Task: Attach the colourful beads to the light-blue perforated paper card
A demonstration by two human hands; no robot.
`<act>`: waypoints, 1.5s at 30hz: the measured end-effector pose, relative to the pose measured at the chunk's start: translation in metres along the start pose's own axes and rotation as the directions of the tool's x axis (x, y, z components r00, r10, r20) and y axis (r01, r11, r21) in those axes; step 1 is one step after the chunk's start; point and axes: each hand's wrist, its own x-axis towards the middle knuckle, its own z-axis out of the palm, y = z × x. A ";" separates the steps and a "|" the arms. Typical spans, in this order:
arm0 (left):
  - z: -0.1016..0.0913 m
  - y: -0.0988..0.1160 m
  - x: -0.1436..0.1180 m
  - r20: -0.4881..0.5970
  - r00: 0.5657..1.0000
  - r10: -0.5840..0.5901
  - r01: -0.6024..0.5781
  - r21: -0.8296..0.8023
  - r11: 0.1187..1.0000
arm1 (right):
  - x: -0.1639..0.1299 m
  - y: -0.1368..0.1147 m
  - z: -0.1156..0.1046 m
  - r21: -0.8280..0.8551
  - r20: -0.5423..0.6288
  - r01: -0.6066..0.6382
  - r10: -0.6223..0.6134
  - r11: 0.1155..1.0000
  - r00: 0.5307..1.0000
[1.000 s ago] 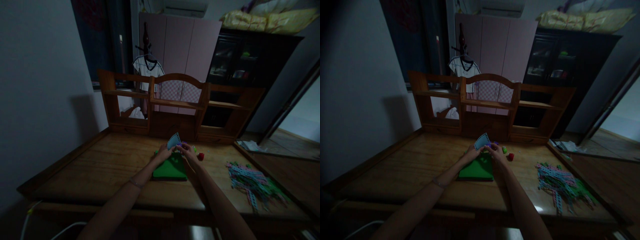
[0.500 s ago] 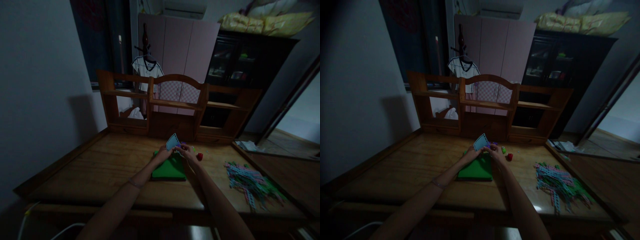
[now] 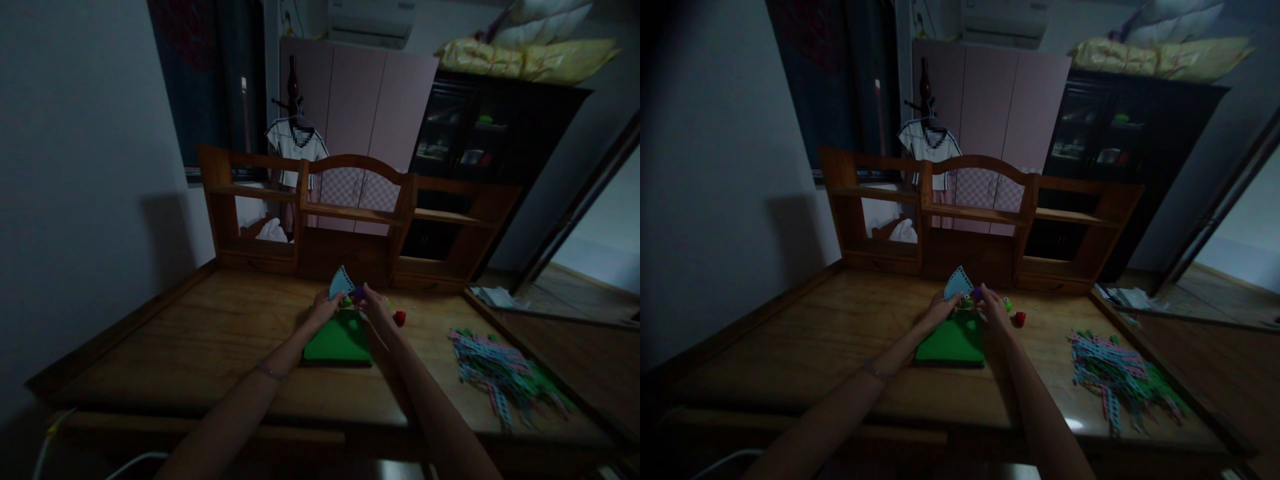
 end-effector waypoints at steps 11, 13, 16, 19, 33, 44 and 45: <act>0.001 0.005 0.001 0.059 0.996 -0.069 0.076 -0.116 0.990 | 0.004 -0.007 -0.028 0.329 -0.022 -0.116 0.130 0.937 0.991; 0.001 0.006 0.001 0.061 0.995 -0.084 0.092 -0.151 0.984 | 0.005 -0.008 -0.030 0.375 -0.033 -0.104 0.126 0.921 0.992; 0.002 0.005 0.001 0.058 0.994 -0.092 0.101 -0.171 0.980 | 0.007 -0.008 -0.033 0.417 -0.041 -0.107 0.136 0.903 0.990; 0.004 0.002 0.002 0.053 0.995 -0.087 0.095 -0.175 0.980 | 0.008 -0.009 -0.035 0.412 -0.036 -0.102 0.129 0.905 0.991; 0.003 0.000 0.002 0.073 0.997 -0.033 0.046 -0.192 0.980 | 0.003 -0.022 -0.021 0.438 0.010 -0.040 0.039 0.898 0.999; 0.004 0.001 0.001 0.071 0.996 -0.052 0.062 -0.142 0.988 | -0.001 -0.021 -0.030 0.384 0.030 -0.079 0.073 0.920 0.997; 0.005 0.001 0.001 0.073 0.996 -0.051 0.061 -0.142 0.988 | -0.001 -0.020 -0.030 0.369 0.032 -0.069 0.061 0.927 0.998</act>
